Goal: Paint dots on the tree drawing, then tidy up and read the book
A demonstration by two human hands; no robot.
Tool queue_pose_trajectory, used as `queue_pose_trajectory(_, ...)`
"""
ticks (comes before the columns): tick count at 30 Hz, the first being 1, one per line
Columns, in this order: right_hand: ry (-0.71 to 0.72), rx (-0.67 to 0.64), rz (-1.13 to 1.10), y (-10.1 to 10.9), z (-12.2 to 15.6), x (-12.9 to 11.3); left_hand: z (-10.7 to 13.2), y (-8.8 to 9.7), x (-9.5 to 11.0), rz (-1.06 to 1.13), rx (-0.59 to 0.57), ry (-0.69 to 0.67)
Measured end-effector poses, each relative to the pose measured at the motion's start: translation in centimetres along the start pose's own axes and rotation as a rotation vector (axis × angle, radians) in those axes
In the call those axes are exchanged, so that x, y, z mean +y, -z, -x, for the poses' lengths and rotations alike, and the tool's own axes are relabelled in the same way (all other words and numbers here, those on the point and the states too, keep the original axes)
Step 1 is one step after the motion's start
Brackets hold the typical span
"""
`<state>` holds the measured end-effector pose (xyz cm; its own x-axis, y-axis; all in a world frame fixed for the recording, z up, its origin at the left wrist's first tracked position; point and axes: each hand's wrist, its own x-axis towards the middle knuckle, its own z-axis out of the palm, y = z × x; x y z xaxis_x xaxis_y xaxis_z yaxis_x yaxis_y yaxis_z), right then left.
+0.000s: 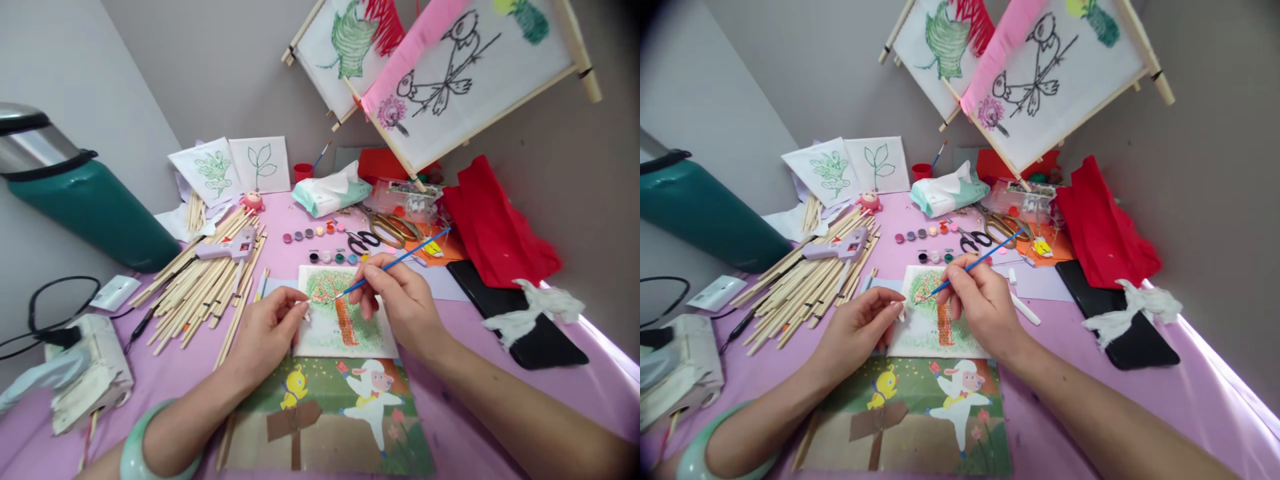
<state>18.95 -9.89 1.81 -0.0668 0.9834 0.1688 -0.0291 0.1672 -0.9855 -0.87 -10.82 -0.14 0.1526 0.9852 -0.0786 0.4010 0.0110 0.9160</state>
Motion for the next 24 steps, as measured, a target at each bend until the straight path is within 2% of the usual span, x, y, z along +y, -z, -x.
queue_pose_trajectory(5, -0.013, 0.011, -0.135, -0.6, 0.4, 1.7, -0.1, 0.1, 0.0, 0.044, -0.024, 0.046)
queue_pose_trajectory(10, -0.007, -0.009, -0.087, -0.7, 1.0, 2.0, 0.1, 0.1, 0.3, 0.051, -0.065, 0.048)
queue_pose_trajectory(18, -0.046, -0.031, -0.079, -1.0, 1.1, 2.6, 0.3, 0.1, 0.6, -0.030, -0.094, -0.001)
queue_pose_trajectory(24, -0.075, -0.099, -0.109, -1.3, 1.6, 3.1, 0.2, 0.1, 0.6, -0.138, -0.080, -0.129)
